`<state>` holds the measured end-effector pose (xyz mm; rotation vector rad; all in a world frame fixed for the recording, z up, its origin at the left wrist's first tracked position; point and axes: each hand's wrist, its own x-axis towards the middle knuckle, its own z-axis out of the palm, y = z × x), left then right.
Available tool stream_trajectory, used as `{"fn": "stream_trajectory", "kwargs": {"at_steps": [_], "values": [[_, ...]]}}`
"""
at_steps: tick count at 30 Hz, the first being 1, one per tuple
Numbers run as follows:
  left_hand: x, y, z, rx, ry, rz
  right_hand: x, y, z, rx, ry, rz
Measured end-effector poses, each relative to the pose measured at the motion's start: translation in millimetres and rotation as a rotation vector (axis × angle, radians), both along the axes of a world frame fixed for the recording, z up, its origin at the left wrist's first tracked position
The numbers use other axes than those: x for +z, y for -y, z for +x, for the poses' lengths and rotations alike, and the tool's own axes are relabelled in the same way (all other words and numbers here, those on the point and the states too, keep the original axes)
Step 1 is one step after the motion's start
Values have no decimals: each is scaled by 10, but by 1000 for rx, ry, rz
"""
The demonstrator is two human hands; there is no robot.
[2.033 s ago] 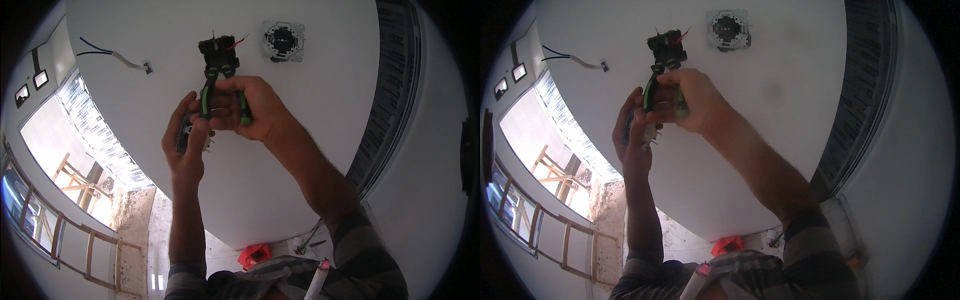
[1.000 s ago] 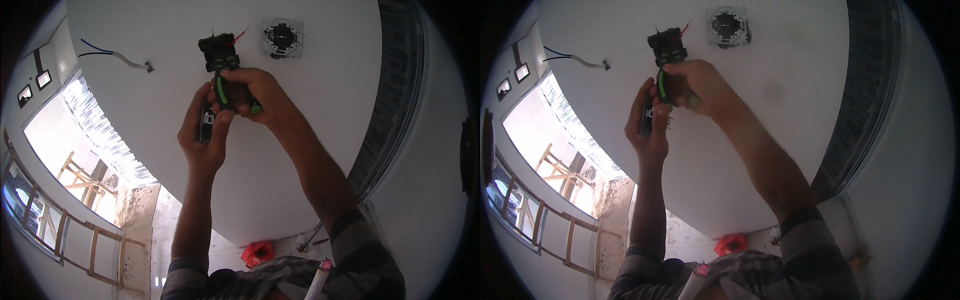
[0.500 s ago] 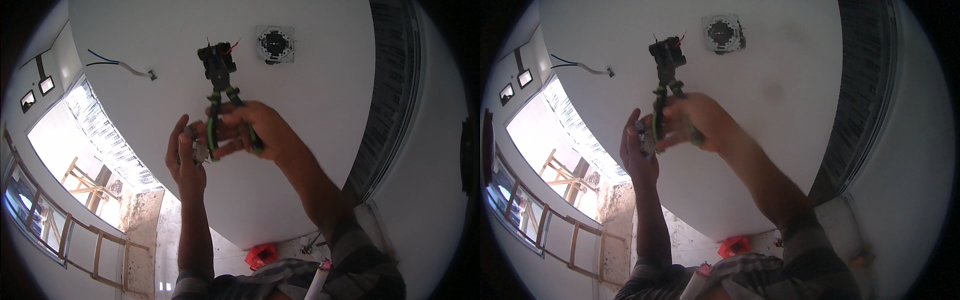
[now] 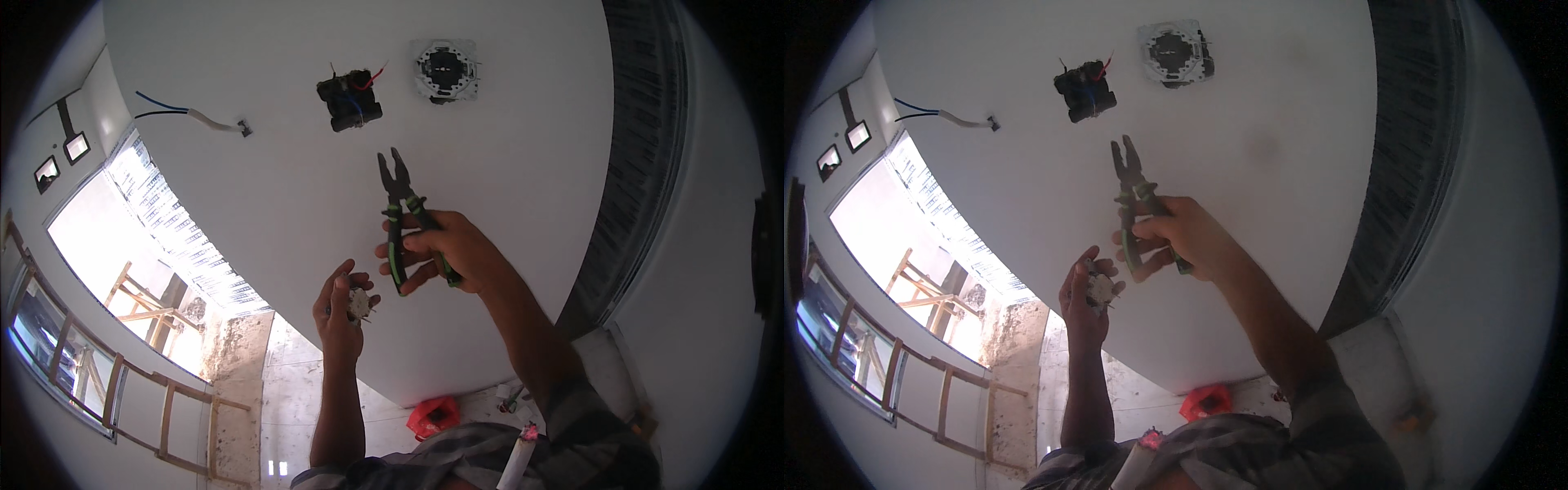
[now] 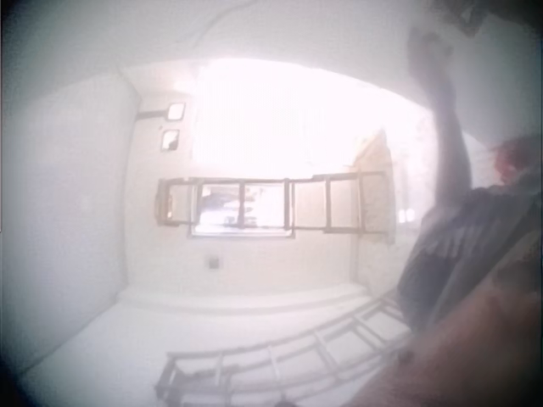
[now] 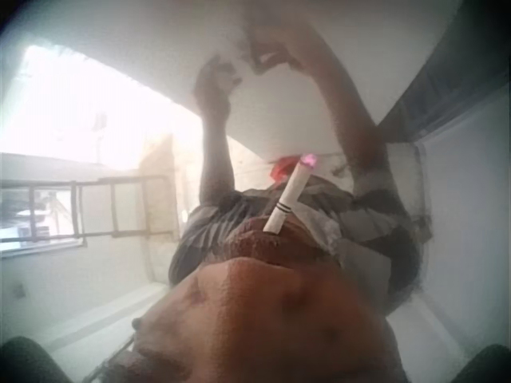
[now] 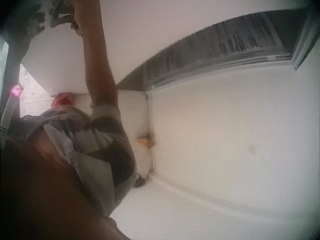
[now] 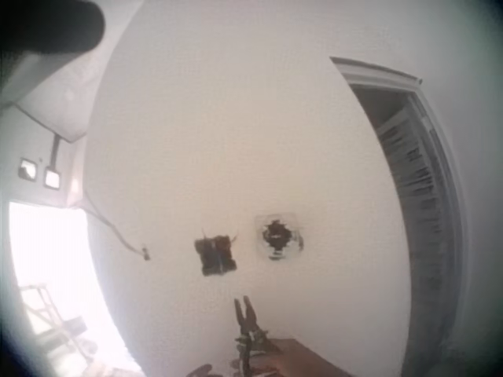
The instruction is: The person strips and twists wires in a wall junction box using pliers, then connects them to a switch module and secures the switch into the wall opening.
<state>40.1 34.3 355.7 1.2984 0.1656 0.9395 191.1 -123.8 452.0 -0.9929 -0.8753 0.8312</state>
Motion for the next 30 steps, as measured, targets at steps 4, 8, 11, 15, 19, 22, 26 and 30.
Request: {"fn": "stream_trajectory", "kwargs": {"at_steps": [4,8,11,15,19,22,26,30], "values": [[-336,-63,-41,-83,-54,-339,-268,114,5,-11,-9,-56],[-1091,-104,-158,-183,-163,-701,-640,212,25,18,26,-99],[-1589,104,-322,-177,-281,-794,-878,244,77,3,61,-170],[-2016,270,-448,-278,-351,-894,-1016,315,172,7,96,-236],[-1896,373,-467,-267,-453,-746,-1129,393,205,48,111,-274],[-1716,396,-418,-209,-470,-657,-1212,416,204,92,83,-279],[-1573,452,-408,-121,-404,-609,-1316,470,236,146,62,-282],[-1333,304,-331,-7,-259,-481,-1314,524,327,195,60,-292]]}}
